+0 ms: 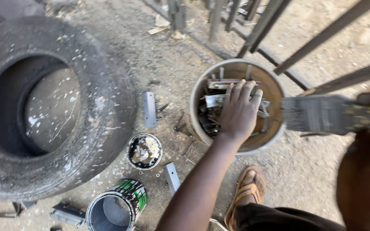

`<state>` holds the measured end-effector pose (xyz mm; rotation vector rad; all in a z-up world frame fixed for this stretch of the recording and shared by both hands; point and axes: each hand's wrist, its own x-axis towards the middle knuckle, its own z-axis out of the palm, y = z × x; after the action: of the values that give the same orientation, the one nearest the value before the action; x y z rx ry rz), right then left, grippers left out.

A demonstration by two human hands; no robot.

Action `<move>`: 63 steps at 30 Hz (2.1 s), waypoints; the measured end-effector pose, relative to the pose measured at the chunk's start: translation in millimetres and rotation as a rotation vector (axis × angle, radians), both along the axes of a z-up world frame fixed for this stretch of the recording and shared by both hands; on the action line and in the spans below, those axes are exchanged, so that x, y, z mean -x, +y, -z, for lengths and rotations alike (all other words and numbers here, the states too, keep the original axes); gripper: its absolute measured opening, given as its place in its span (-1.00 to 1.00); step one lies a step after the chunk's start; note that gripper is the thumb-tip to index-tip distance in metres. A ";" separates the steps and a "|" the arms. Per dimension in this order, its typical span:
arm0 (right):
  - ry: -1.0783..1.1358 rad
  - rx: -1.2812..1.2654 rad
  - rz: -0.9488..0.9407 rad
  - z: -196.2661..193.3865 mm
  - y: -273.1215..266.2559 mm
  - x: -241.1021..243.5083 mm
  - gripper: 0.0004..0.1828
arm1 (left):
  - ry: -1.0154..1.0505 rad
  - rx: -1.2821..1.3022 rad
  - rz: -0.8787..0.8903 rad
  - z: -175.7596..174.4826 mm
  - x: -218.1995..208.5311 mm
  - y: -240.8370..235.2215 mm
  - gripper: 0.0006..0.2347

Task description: Painting various metal brackets with black paint using a brush on a fabrication floor.

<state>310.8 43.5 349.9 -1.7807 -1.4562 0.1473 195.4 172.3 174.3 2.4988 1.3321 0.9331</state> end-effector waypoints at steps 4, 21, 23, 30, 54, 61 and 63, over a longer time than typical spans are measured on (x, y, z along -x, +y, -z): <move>-0.427 0.063 0.043 -66.0 6.5 37.7 -0.74 | 0.649 0.286 0.152 -9.7 -27.0 5.1 -0.72; 0.957 -0.223 0.048 -77.6 27.9 79.5 -0.78 | -0.831 1.150 -0.764 -145.3 169.5 -45.0 -0.41; 1.058 -0.199 0.063 -90.8 20.5 79.0 -0.80 | -0.633 1.074 -0.747 -144.3 177.9 -53.2 -0.39; 1.324 -0.334 0.214 -87.8 16.4 54.9 -0.80 | -0.007 1.036 -0.399 -111.6 110.3 -23.8 -0.68; 1.404 -0.414 0.288 -89.3 28.0 8.1 -0.79 | 1.116 0.648 0.249 74.5 -19.0 -26.5 -0.74; 1.476 -0.413 0.257 -95.8 25.0 24.0 -0.79 | 1.454 0.449 0.307 79.3 -25.0 -27.9 -0.73; 1.484 -0.393 0.267 -99.9 26.0 28.8 -0.78 | 1.366 0.423 0.237 99.6 -23.7 -22.3 -0.73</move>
<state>282.0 69.4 449.8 -0.9850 -0.1374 0.7759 219.1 150.1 74.7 2.7196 1.1265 -1.2223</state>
